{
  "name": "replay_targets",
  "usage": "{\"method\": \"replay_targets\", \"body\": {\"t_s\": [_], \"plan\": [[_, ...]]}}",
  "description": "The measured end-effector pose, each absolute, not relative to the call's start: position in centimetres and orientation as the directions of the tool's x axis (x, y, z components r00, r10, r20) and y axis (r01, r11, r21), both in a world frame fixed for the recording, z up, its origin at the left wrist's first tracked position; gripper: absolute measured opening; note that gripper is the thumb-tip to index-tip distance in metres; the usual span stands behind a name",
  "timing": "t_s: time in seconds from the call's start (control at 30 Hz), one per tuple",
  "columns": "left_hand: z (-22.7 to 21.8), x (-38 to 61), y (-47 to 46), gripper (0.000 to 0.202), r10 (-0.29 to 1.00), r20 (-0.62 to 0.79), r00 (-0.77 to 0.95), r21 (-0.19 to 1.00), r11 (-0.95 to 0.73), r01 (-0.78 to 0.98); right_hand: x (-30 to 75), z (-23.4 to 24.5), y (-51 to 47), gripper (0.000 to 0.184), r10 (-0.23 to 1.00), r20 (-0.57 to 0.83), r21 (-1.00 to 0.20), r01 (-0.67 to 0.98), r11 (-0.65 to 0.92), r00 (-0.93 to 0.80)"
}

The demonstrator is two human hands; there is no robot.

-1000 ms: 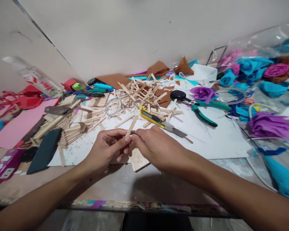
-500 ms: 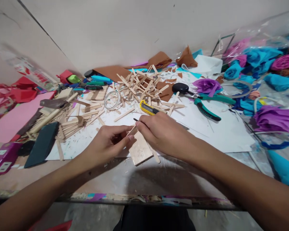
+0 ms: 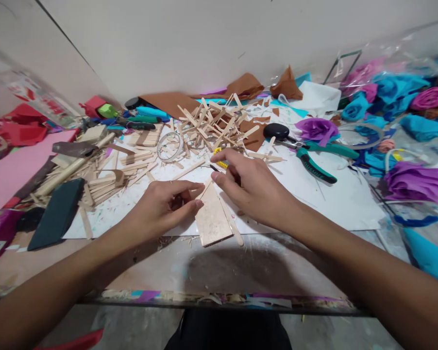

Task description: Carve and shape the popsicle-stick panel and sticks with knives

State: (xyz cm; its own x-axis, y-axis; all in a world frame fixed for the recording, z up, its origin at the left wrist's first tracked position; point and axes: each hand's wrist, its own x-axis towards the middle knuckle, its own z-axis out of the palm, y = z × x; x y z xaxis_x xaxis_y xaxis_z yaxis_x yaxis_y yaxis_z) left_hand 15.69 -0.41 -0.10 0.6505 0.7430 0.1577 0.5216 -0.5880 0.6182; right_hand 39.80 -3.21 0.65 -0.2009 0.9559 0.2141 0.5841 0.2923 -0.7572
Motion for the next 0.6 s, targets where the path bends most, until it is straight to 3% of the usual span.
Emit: {"method": "replay_targets", "body": {"t_s": [0.17,0.27,0.33,0.47,0.6], "plan": [[-0.3,15.6,-0.1,0.027,0.799,0.152,0.582,0.617,-0.536,0.576,39.7,0.4,-3.2,0.022,0.981,0.169,-0.903,0.384,0.193,-0.097],[-0.3,15.6,0.0,0.015,0.788,0.161,0.594,0.595,-0.558,0.578,39.3,0.4,-3.1,0.013,0.985,0.17,-0.953,0.249,0.17,-0.023],[-0.3,15.5,0.0,0.008,0.764,0.186,0.618,0.59,-0.59,0.551,39.0,0.3,-3.0,0.015,0.989,0.149,-0.975,0.171,0.143,0.018],[-0.6,15.3,-0.2,0.014,0.747,0.194,0.636,0.623,-0.594,0.508,38.5,0.0,-3.1,0.011,0.997,0.054,-0.998,-0.016,0.055,0.062],[-0.9,15.1,-0.3,0.014,0.768,0.21,0.606,0.669,-0.564,0.484,38.6,0.0,-3.3,0.009,0.992,-0.103,-0.978,-0.19,-0.087,0.074]]}}
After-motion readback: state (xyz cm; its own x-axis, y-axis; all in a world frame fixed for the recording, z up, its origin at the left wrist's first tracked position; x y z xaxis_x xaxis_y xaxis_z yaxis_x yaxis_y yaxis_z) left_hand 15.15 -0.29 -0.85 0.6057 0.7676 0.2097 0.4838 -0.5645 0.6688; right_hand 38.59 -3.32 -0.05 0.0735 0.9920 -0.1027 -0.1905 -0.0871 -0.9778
